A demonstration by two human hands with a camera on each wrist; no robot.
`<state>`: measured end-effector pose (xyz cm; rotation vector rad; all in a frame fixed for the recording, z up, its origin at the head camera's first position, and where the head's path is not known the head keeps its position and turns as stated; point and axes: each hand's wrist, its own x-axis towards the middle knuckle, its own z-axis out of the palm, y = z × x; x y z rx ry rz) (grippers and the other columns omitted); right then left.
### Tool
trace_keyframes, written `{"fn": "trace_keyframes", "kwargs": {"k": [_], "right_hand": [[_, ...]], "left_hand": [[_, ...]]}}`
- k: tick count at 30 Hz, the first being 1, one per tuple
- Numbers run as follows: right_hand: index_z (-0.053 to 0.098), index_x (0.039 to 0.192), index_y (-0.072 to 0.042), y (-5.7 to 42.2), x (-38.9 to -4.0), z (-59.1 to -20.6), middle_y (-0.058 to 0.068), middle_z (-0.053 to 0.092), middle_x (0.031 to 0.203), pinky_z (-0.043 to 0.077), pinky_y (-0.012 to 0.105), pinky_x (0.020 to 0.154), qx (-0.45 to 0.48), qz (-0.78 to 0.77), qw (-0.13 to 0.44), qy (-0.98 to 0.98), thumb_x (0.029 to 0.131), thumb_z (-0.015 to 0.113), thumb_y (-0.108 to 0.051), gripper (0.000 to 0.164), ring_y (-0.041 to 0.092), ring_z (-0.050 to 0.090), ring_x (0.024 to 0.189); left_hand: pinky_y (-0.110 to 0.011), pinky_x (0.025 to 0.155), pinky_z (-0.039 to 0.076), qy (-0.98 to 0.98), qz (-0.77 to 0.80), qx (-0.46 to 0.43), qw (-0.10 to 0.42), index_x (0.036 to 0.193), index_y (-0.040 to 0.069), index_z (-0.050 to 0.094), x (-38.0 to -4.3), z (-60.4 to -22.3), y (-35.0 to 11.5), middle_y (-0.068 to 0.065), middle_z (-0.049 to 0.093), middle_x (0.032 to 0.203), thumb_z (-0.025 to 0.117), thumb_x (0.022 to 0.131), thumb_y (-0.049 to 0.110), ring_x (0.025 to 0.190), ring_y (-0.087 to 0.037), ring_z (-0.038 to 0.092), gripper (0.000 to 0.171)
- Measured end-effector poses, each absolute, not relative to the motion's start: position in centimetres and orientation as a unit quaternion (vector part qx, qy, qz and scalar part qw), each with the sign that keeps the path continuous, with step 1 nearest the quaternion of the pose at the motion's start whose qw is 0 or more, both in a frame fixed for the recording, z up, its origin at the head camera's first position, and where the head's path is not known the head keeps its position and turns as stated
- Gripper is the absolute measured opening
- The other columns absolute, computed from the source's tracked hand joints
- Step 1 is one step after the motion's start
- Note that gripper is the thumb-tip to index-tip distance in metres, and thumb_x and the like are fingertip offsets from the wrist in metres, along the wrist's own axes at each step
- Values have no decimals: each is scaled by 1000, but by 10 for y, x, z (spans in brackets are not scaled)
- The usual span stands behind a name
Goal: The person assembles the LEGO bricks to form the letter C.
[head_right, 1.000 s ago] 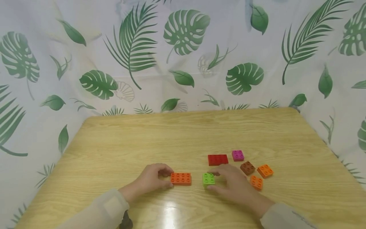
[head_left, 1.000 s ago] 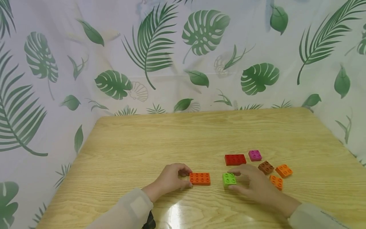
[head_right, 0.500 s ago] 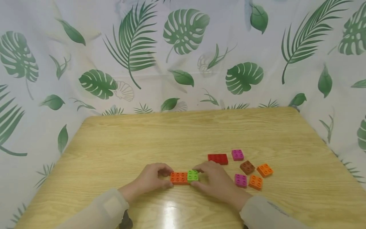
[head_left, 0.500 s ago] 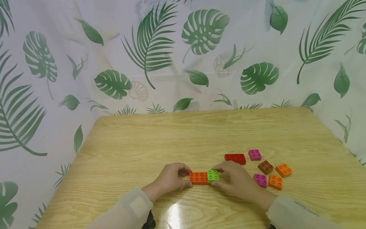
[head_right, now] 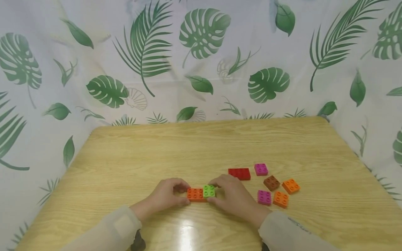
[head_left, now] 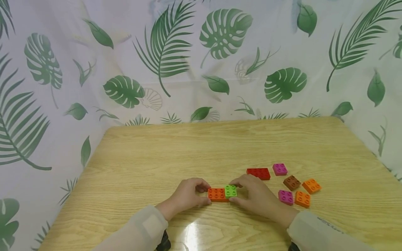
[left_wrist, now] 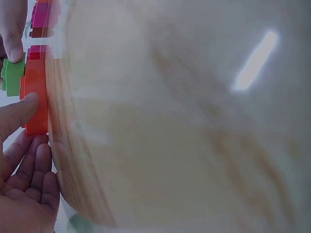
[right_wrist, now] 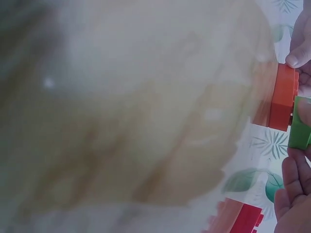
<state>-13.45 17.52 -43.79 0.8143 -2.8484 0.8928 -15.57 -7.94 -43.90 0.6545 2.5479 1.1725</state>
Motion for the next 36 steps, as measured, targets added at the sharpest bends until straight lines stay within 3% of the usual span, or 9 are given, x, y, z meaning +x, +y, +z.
{"fn": "trace_keyframes", "kwargs": {"k": [15, 23, 28, 36], "right_hand": [[66, 109, -11, 171, -136, -421, -8, 58, 95, 50, 37, 79, 240, 283, -26, -928, 80, 79, -31, 37, 13, 56, 88], [64, 114, -14, 173, -136, -429, -7, 59, 102, 48, 39, 83, 231, 296, -32, -926, 80, 77, -36, 43, 13, 56, 94], [61, 122, -14, 178, -133, -432, -5, 60, 113, 47, 41, 87, 230, 307, -24, -923, 81, 75, -41, 51, 15, 56, 100], [62, 121, -11, 190, -125, -432, -1, 61, 114, 49, 43, 85, 246, 326, 32, -912, 83, 75, -35, 47, 17, 57, 100]], "left_hand": [[-28, 82, 49, 881, 396, 222, 132, 106, 10, 68, -155, -434, -77, 2, 65, 102, 81, 77, 19, 92, -15, 60, 33], [-29, 82, 49, 881, 397, 223, 130, 106, 10, 68, -154, -436, -77, 1, 65, 102, 82, 77, 19, 92, -15, 60, 34], [-28, 81, 49, 880, 399, 223, 131, 105, 10, 68, -155, -439, -78, 2, 65, 101, 82, 76, 20, 92, -15, 60, 34], [-29, 82, 49, 879, 401, 223, 130, 105, 10, 68, -155, -437, -78, 2, 65, 102, 82, 76, 19, 92, -16, 60, 34]]}}
